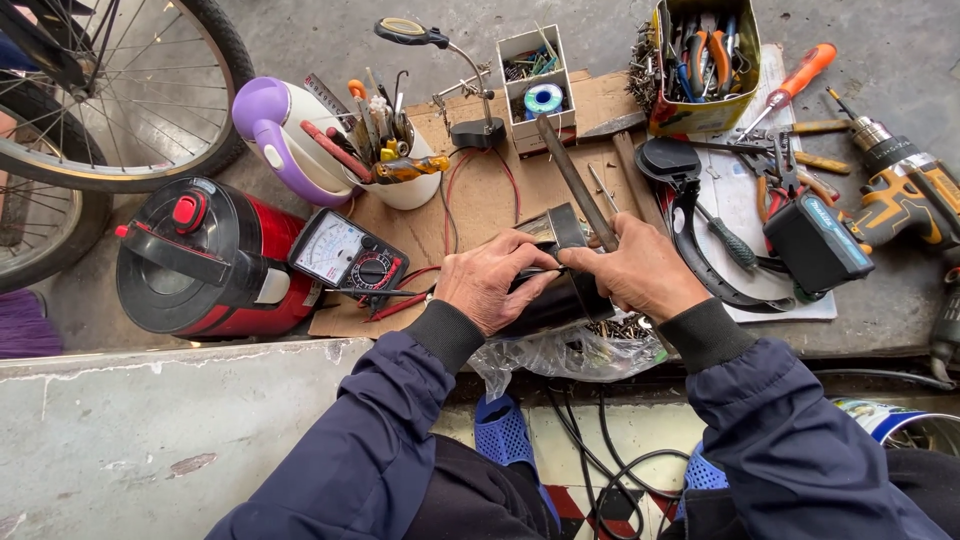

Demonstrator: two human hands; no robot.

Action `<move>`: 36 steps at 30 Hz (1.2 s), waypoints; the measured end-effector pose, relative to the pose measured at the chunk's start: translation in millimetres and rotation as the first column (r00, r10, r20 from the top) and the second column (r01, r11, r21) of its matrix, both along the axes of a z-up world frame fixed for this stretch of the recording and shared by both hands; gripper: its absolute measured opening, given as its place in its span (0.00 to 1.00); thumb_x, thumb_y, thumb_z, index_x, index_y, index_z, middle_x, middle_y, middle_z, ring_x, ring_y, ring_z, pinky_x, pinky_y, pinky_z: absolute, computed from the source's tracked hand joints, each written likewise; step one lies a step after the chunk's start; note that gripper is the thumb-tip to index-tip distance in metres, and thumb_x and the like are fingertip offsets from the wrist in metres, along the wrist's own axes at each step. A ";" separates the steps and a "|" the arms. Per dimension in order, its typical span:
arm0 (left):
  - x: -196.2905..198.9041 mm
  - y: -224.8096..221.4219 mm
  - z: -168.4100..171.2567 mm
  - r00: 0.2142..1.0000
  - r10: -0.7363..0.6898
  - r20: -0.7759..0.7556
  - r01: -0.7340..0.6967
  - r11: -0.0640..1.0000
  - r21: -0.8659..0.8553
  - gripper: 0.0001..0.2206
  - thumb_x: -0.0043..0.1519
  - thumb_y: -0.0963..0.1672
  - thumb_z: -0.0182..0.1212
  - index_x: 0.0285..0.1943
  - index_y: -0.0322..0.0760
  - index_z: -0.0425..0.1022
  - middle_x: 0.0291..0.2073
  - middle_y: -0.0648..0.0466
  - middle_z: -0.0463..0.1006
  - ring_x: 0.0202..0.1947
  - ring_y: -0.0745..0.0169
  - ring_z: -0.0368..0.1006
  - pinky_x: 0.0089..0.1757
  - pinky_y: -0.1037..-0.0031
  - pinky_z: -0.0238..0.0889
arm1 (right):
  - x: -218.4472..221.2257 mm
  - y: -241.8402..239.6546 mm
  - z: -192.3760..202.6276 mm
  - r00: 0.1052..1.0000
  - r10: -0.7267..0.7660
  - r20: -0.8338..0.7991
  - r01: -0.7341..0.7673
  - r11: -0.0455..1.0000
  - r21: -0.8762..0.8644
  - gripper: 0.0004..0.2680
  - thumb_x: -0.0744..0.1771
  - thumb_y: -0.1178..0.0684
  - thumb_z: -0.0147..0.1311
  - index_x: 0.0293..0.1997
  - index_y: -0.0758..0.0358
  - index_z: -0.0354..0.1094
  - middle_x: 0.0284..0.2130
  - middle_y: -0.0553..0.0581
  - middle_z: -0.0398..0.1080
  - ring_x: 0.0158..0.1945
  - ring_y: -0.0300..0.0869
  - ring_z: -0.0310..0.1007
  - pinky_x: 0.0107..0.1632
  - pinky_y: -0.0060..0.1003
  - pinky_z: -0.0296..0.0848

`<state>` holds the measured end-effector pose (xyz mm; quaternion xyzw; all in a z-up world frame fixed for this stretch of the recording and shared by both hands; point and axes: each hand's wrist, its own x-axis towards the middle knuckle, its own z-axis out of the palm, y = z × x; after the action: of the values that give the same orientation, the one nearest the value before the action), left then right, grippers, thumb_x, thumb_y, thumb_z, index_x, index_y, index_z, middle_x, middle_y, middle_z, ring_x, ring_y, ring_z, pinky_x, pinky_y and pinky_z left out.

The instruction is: Reassembling an electric kettle by attaching the handle and base using a screwdriver and power drill.

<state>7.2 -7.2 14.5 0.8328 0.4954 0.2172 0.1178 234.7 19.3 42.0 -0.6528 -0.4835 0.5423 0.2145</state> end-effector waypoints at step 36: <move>-4.0 2.7 -10.9 1.000 0.009 0.013 -0.009 1.000 0.008 0.04 0.68 0.55 0.66 0.47 0.68 0.79 0.49 0.69 0.80 0.50 0.60 0.85 0.46 0.68 0.79 | -15.4 -11.6 -68.3 0.961 0.059 0.271 -0.227 0.727 0.648 0.03 0.69 0.51 0.68 0.44 0.46 0.80 0.34 0.50 0.81 0.45 0.47 0.84 0.52 0.44 0.79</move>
<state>3.2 -4.5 3.6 0.8296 0.4975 0.2251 0.1164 219.2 7.7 -26.3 -0.5500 -0.7173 0.2656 0.3352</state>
